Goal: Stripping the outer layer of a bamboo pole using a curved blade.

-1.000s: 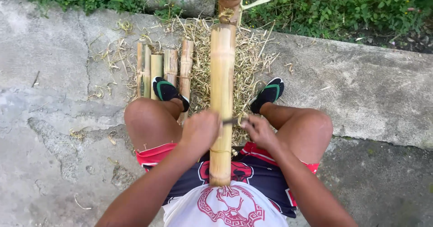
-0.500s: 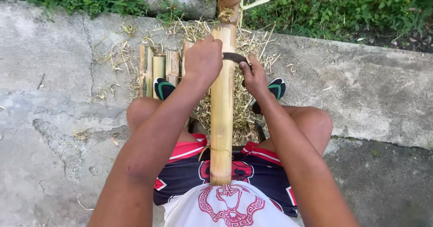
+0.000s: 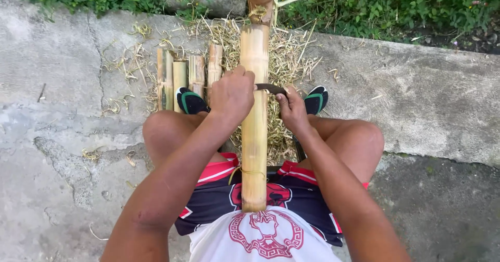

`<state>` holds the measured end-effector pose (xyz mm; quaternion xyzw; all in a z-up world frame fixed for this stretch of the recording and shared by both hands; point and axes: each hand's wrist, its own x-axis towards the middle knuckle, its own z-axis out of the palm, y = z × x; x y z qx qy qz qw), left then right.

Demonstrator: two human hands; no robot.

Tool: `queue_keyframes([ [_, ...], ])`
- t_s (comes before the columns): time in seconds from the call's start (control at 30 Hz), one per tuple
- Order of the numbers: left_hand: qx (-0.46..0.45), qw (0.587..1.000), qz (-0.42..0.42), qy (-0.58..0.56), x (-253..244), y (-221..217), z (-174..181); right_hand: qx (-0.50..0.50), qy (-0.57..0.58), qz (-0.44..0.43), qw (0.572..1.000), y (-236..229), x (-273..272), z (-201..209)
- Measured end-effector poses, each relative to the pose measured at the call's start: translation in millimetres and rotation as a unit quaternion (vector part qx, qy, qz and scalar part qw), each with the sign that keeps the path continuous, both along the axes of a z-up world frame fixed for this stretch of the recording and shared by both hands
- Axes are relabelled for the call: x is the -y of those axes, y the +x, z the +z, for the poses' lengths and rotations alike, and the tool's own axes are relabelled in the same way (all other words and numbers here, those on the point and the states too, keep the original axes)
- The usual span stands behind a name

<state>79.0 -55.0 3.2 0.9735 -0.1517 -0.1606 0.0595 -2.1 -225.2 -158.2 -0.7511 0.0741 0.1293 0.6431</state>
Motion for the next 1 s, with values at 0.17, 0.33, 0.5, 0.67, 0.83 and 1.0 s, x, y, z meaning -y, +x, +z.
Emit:
queue_keyframes([
  [0.17,0.053,0.997,-0.009,-0.064,-5.3,0.2,-2.3,0.062,-0.032,-0.005,0.998,-10.7,1.9,-5.8],
  [0.33,-0.017,0.999,0.023,-0.039,-3.6,24.9,-9.5,-0.054,0.026,0.02,0.998,14.4,5.0,-9.9],
  [0.5,0.042,0.999,0.023,-0.014,-6.4,45.9,-27.4,0.06,-0.08,-0.002,0.995,45.2,-2.5,3.5],
  [0.67,-0.013,1.0,0.004,0.009,-2.4,0.3,-10.2,0.023,-0.035,-0.004,0.999,-13.4,-5.9,-7.2],
  [0.83,0.05,0.997,-0.01,-0.052,-2.0,-9.2,0.6,0.057,-0.025,-0.008,0.998,-32.0,1.5,-1.9],
  [1.0,-0.05,0.998,0.023,0.02,3.6,49.1,0.9,0.035,-0.039,0.016,0.999,26.0,1.8,5.2],
])
